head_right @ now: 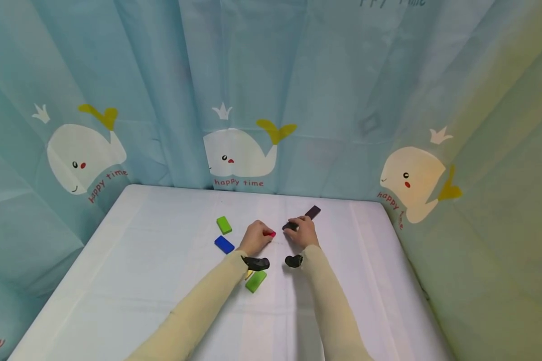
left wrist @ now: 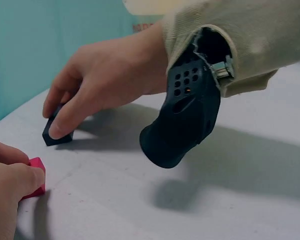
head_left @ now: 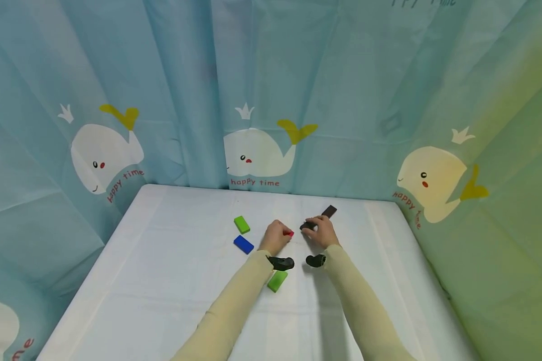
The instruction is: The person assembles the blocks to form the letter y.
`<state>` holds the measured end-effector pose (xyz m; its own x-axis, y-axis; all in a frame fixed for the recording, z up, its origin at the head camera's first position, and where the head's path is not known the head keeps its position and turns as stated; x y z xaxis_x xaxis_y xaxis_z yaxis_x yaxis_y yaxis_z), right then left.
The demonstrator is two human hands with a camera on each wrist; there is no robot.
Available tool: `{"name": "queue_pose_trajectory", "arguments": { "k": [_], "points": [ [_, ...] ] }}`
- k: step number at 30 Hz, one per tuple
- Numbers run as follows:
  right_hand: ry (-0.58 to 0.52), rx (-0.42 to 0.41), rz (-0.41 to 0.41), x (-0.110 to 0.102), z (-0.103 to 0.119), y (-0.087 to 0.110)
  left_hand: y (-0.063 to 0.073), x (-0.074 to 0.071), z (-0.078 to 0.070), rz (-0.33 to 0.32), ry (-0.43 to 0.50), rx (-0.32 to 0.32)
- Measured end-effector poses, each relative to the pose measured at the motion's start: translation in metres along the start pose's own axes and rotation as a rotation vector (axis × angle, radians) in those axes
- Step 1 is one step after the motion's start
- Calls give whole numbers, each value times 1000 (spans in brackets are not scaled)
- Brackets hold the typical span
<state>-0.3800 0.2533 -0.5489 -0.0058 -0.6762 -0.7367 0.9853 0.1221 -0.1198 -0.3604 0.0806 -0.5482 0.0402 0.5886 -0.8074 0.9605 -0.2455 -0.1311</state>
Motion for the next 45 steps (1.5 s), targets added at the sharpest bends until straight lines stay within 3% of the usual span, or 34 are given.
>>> {"name": "queue_pose_trajectory", "arguments": {
  "k": [4, 9, 17, 28, 45],
  "points": [
    [10, -26, -13, 1, -1, 1, 0, 4, -4, 0, -48, 60],
    [6, -67, -17, 2, -1, 4, 2, 5, -7, -23, -68, 76],
    [4, -117, -32, 6, -4, 4, 1, 10, -3, -8, -22, 41],
    [-45, -38, -13, 7, -5, 3, 1, 12, -3, -11, 7, 34],
    [-57, -81, -33, 7, -4, 3, 5, 11, -8, -13, 66, 23]
  ]
}}
Point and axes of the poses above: each hand's wrist, its own y-axis away from the middle knuckle, its own x-axis out of the palm, z = x × y, the point moved 6 cm from there along -y, towards the middle knuckle, and after that the axes turned 8 degrees about -y, right-handed, at the moved point
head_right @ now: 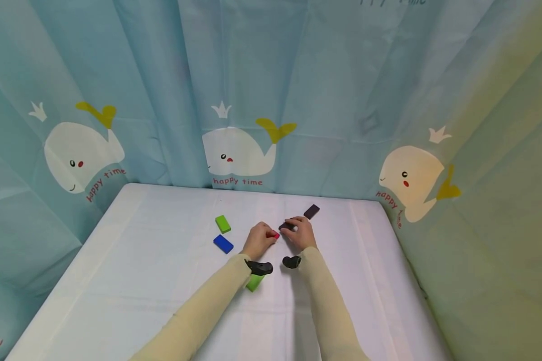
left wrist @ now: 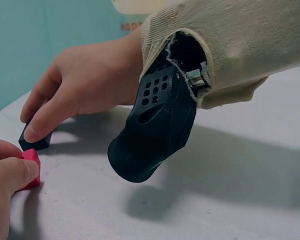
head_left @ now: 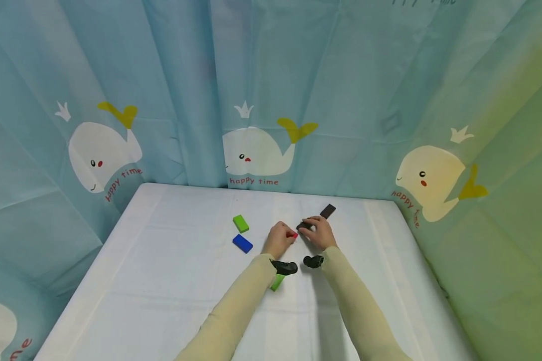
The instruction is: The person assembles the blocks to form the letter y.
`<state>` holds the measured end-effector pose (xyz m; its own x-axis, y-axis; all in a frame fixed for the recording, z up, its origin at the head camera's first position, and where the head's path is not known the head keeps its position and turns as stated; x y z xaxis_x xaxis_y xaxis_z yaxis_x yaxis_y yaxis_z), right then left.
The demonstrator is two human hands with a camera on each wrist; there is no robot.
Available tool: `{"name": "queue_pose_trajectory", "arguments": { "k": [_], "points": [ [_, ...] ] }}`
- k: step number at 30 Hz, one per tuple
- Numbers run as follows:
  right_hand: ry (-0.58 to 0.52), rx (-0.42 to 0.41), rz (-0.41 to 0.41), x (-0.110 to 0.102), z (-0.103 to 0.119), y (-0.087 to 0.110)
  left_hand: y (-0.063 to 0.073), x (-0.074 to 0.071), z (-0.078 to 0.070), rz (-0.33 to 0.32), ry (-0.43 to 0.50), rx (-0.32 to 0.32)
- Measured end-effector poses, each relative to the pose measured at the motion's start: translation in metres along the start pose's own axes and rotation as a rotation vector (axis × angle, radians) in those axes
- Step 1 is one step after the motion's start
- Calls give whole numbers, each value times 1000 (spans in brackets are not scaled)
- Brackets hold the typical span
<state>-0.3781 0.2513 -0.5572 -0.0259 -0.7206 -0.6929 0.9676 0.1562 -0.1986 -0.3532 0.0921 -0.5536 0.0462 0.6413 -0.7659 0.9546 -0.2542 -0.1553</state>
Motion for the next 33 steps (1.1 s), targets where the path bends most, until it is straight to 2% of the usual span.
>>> {"name": "queue_pose_trajectory", "arguments": {
  "k": [4, 13, 22, 33],
  "points": [
    [2, -34, -12, 1, 2, 0, 1, -2, -2, -5, -24, 12],
    [-24, -39, -3, 4, 7, -1, 1, -3, -3, -13, -48, 24],
    [-26, -54, 37, 8, 11, 0, 2, -3, -5, -10, -47, 26],
    [-36, -24, 66, 12, 11, -3, 1, -1, -3, -5, -40, -12]
  ]
}}
Point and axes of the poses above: each hand's wrist, its own y-axis away from the middle knuckle, its own x-axis out of the palm, z = x × y, the point moved 6 cm from there along -y, towards the middle knuckle, and after that the axes turned 8 degrees about -y, right-handed, at the moved point
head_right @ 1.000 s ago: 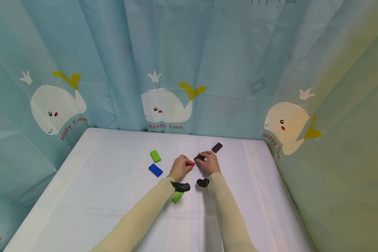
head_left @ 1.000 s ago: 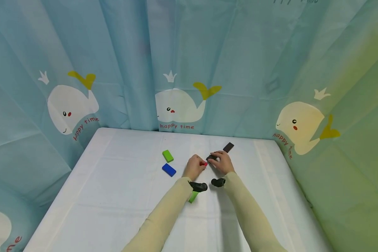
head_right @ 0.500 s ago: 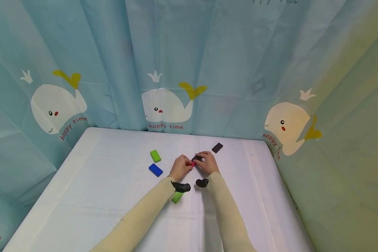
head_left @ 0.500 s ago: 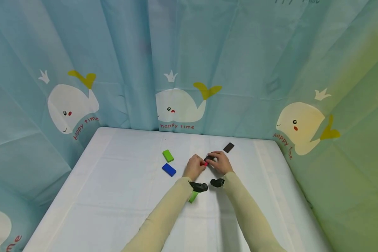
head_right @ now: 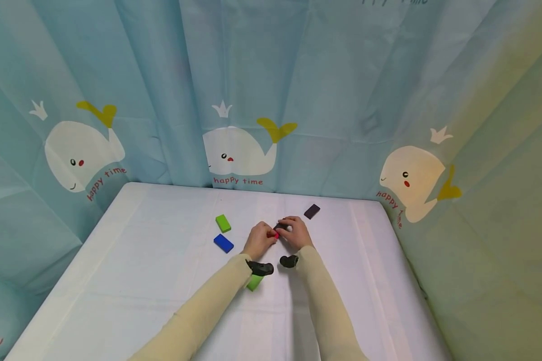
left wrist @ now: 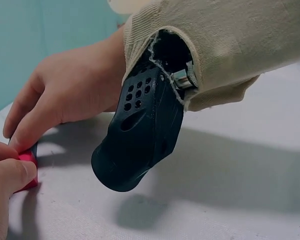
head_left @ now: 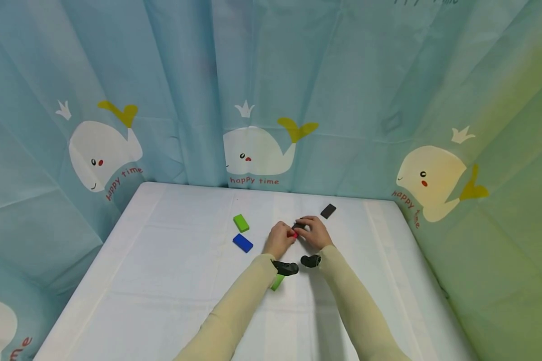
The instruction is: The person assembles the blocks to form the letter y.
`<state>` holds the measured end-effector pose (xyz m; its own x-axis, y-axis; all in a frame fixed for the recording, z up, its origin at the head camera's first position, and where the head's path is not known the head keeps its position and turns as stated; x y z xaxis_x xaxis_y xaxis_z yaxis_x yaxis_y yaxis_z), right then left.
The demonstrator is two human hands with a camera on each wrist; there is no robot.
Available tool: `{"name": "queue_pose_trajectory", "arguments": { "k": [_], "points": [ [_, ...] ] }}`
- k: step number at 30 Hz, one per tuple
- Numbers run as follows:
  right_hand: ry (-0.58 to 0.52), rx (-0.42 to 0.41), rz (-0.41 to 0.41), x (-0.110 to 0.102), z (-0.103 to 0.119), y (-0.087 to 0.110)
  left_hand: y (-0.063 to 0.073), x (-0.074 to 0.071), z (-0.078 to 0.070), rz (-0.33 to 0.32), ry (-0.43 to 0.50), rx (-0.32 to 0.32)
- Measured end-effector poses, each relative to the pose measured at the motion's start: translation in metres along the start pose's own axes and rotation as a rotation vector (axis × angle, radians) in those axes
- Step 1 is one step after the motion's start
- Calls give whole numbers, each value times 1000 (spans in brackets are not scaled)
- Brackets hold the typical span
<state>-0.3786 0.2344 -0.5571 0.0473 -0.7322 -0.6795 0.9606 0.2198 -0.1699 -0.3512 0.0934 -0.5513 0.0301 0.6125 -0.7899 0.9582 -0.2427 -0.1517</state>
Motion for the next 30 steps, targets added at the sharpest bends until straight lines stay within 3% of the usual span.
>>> {"name": "queue_pose_trajectory", "arguments": {
  "k": [18, 30],
  "points": [
    [-33, 29, 21, 0, -2, -1, 0, 2, 4, -9, 71, -82],
    [-57, 55, 46, 0, -1, -2, 2, -2, 2, -10, 86, -86]
  ]
}}
Point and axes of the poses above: each hand's wrist, its own y-axis away from the middle knuckle, its own x-axis out of the palm, z = x × y, the point moved 6 cm from there along -y, towards the middle knuckle, and after that the axes turned 8 degrees about -y, right-handed, at the moved point
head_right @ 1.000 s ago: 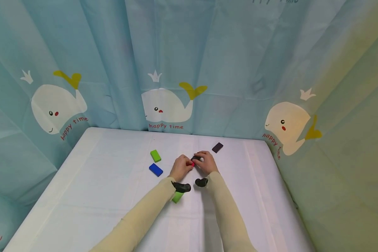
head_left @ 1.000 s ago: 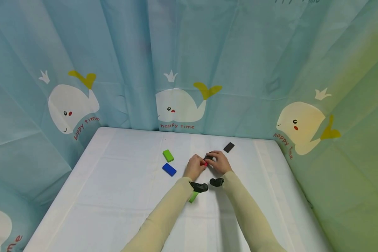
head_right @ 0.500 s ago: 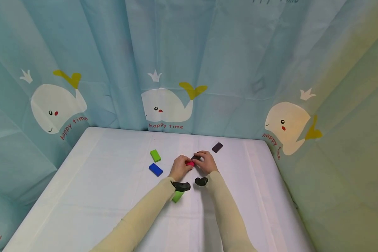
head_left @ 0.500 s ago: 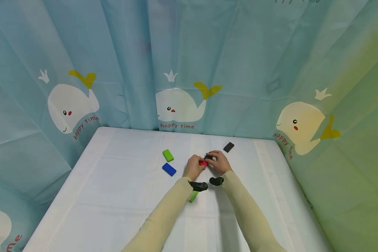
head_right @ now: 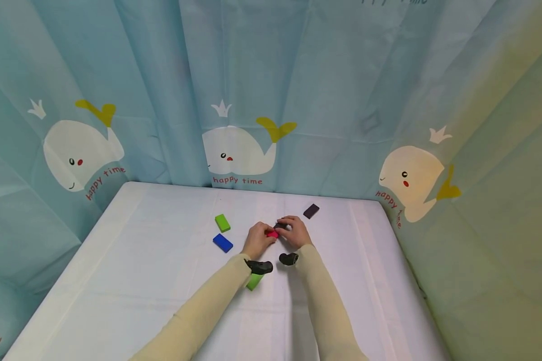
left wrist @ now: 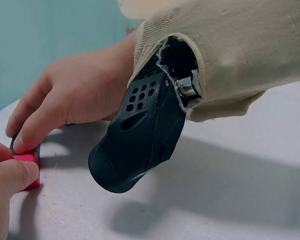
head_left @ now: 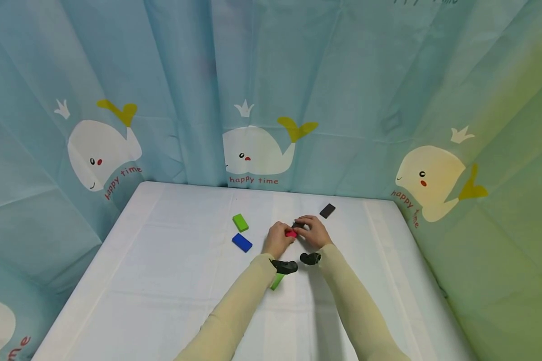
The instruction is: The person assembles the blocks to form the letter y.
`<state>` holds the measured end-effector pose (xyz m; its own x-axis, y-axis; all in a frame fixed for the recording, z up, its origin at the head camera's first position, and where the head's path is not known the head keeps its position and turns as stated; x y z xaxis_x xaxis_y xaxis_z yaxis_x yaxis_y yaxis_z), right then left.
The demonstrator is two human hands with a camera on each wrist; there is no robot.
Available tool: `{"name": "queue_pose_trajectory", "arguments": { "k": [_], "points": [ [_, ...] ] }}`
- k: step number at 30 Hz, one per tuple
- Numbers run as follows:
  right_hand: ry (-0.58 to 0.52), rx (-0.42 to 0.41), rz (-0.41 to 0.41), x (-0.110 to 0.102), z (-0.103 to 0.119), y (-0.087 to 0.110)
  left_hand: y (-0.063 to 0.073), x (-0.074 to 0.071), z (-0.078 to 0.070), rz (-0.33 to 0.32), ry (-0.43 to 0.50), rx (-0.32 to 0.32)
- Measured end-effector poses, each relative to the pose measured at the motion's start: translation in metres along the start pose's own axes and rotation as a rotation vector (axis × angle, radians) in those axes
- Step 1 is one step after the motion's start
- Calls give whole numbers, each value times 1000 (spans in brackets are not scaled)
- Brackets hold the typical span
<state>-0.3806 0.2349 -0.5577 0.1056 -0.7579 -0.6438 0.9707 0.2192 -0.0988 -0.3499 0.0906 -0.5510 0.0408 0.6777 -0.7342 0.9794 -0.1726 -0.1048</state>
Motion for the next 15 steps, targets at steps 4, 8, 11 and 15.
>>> {"name": "queue_pose_trajectory", "arguments": {
  "k": [4, 8, 11, 15],
  "points": [
    [3, 10, -8, 0, 1, 1, 0, 0, 0, -3, 2, -1],
    [0, 22, -16, 1, 1, 1, -1, 1, 1, -8, -3, 0],
    [-1, 16, -16, 1, 0, 1, -1, 1, 1, -7, -12, 0],
    [-6, 4, -20, 1, -2, 1, -1, 2, 1, -7, -9, 3]
  ]
}}
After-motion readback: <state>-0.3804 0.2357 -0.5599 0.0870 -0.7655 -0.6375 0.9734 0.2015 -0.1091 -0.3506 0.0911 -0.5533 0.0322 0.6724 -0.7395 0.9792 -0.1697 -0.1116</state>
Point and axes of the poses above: each hand's wrist, its own y-axis away from the middle knuckle, its own x-axis out of the palm, z = x × y, the point moved 6 cm from there along -y, towards the middle knuckle, and after that the axes turned 8 degrees about -y, right-handed, at the moved point
